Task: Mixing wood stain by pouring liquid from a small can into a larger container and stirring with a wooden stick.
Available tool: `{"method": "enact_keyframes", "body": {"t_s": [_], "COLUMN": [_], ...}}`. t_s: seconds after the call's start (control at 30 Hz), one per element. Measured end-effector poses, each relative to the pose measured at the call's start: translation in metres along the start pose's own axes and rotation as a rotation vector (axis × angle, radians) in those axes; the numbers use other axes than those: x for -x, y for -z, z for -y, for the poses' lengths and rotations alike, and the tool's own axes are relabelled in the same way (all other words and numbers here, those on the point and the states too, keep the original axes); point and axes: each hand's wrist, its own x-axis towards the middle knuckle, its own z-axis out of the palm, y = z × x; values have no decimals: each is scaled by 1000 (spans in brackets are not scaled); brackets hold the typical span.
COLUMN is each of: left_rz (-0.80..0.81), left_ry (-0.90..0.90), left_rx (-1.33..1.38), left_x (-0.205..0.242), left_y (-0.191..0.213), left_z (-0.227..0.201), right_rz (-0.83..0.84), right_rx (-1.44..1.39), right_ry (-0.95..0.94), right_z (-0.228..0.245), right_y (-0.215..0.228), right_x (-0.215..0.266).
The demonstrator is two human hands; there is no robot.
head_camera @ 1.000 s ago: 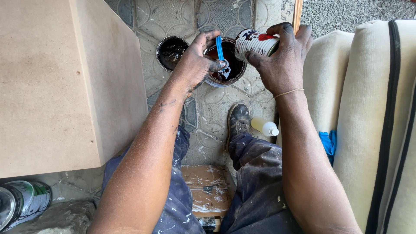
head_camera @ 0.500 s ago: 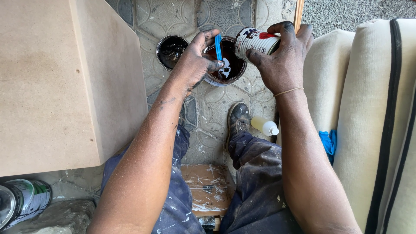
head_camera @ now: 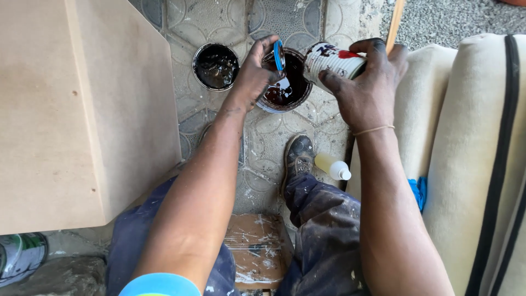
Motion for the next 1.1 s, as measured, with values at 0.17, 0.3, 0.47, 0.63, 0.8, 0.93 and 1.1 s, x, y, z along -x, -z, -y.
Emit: {"method": "enact_keyframes", "body": {"t_s": [0.17,0.3,0.47,0.63,0.8,0.93,1.1], "left_rz": [-108,-287,-395,-557,-834,-1128,-449], "left_ry": [66,213,204,287,765,784,643], "left_rx": [-116,319,849,1046,690,312,-1106], "left_x": [0,18,28,30,24,-13,-24], "left_y": [17,33,64,78,106,140,112], "left_z": [51,63,98,79,120,248,206], "right_rz": [-10,15,43,63,105,92,71], "right_rx": [-9,-44,-61,-49,-50,-195,-230], "right_ry": [70,35,-3,-47,-102,-235,-310], "right_z": [-7,-7,-7,-7,-6,-8,-7], "right_y": [-2,-4,-5,-7,-10,-12,-18], "right_x": [1,-1,0,-2,-1,-8,-11]}}
